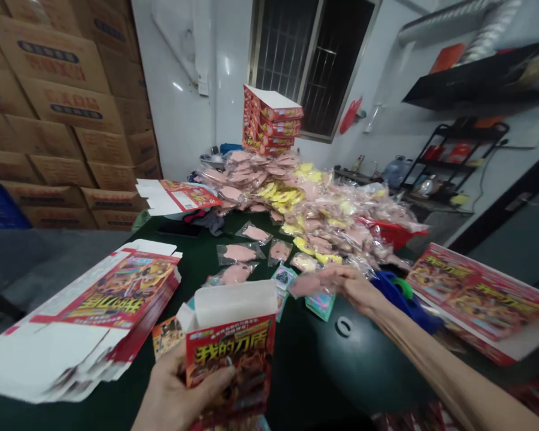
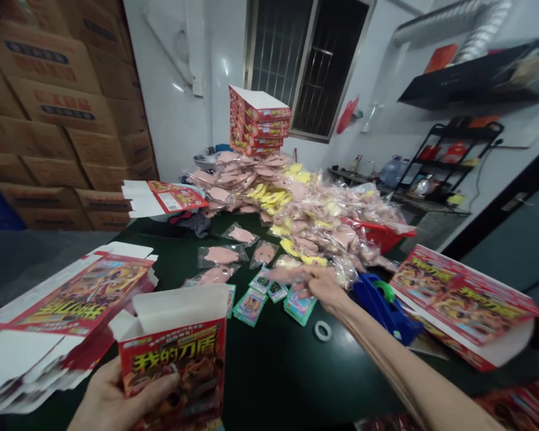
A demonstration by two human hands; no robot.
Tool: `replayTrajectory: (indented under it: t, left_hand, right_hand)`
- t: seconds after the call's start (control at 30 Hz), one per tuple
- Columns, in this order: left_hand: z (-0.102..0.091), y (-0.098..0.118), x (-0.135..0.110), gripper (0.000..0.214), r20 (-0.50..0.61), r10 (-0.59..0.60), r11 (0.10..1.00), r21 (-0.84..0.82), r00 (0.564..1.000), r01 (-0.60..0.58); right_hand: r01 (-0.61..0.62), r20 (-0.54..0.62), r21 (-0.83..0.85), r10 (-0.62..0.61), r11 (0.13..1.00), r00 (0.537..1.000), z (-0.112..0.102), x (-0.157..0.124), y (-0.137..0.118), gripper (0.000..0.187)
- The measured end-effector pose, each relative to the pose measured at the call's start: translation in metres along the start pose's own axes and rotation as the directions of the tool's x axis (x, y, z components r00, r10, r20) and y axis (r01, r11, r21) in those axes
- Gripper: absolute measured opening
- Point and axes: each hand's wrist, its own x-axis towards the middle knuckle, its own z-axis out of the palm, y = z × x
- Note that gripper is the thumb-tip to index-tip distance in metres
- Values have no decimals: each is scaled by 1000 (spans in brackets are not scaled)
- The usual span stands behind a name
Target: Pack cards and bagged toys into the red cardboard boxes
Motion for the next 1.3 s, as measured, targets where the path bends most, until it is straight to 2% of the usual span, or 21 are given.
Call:
replayTrajectory:
  t: [0.07, 0.13, 0.23, 0.3, 0.37, 0.43, 0.5, 0.57, 0.67, 0.73, 0.83, 0.97, 1.0, 1.07, 1.13, 1.2, 1.27, 1.3]
  left_hand:
    - [5, 4, -6, 41, 75, -20, 999, -27, 997, 22]
    - [9, 6, -12, 40, 143, -37, 998, -52, 989, 45]
    - [14, 9, -19, 42, 232, -24, 998, -57, 972, 38]
    - [18, 10, -22, 43, 305, -10, 998, -57, 952, 29]
    - [23, 9, -24, 43, 393, -6, 998, -57, 919, 31]
    - [27, 5, -24, 44, 490, -2, 998, -52, 872, 31]
    - [30, 1, -23, 41, 578, 1, 999, -40, 816, 27]
    - [30, -1, -23, 39, 654, 5, 998, -45, 757, 32]
    - [27, -1, -26, 38, 737, -5, 996, -60, 675, 73]
    - [23, 1, -27, 42, 765, -20, 994, -55, 644, 97]
    - [19, 3, -26, 45, 764, -34, 994, -39, 645, 99]
    - [23, 5, -23, 43, 720, -52, 998, 10, 692, 64]
    - [24, 6, -22, 43, 711, -52, 998, 20, 701, 54]
    - [28, 8, -21, 42, 703, -33, 999, 15, 711, 31]
    - [31, 10, -19, 40, 680, 20, 1000, -4, 733, -24]
    - [32, 11, -18, 38, 643, 79, 995, -1, 762, -103]
    - [32, 11, -17, 37, 627, 107, 990, 6, 771, -142]
    - [32, 11, -17, 38, 628, 111, 989, 2, 770, -145]
  right_hand:
    - [-14, -12, 128, 15, 992, 1000, -6, -30, 2, 39]
    - [-9, -14, 330, 14, 944, 1000, -18, -57, -1, 34]
    - [19, -54, 674, 23, 738, 998, -47, -89, -15, 34]
    - [97, -184, 756, 68, 647, 981, -67, -106, -31, 31]
    - [197, -318, 739, 76, 644, 945, -79, -121, -53, 24]
    - [285, -363, 700, -18, 654, 932, -83, -134, -76, 27]
    - [362, -342, 661, -165, 658, 925, -78, -145, -97, 30]
    - [444, -320, 567, -310, 694, 895, -68, -150, -111, 30]
    - [563, -280, 309, -492, 767, 824, -59, -147, -115, 26]
    - [605, -253, 171, -559, 778, 790, -60, -140, -113, 24]
    - [642, -144, 87, -628, 762, 765, -66, -130, -112, 21]
    - [696, 108, 3, -693, 718, 713, -60, -126, -122, 25]
    - [699, 126, -28, -691, 715, 712, -56, -126, -126, 26]
    - [689, 92, -69, -683, 721, 724, -47, -125, -132, 26]
    - [673, 75, -56, -669, 738, 739, -41, -125, -137, 26]
    - [667, 174, -5, -656, 745, 734, -37, -125, -140, 35]
    - [677, 275, 26, -656, 736, 703, -34, -126, -142, 49]
    - [685, 282, 21, -662, 728, 694, -34, -127, -143, 56]
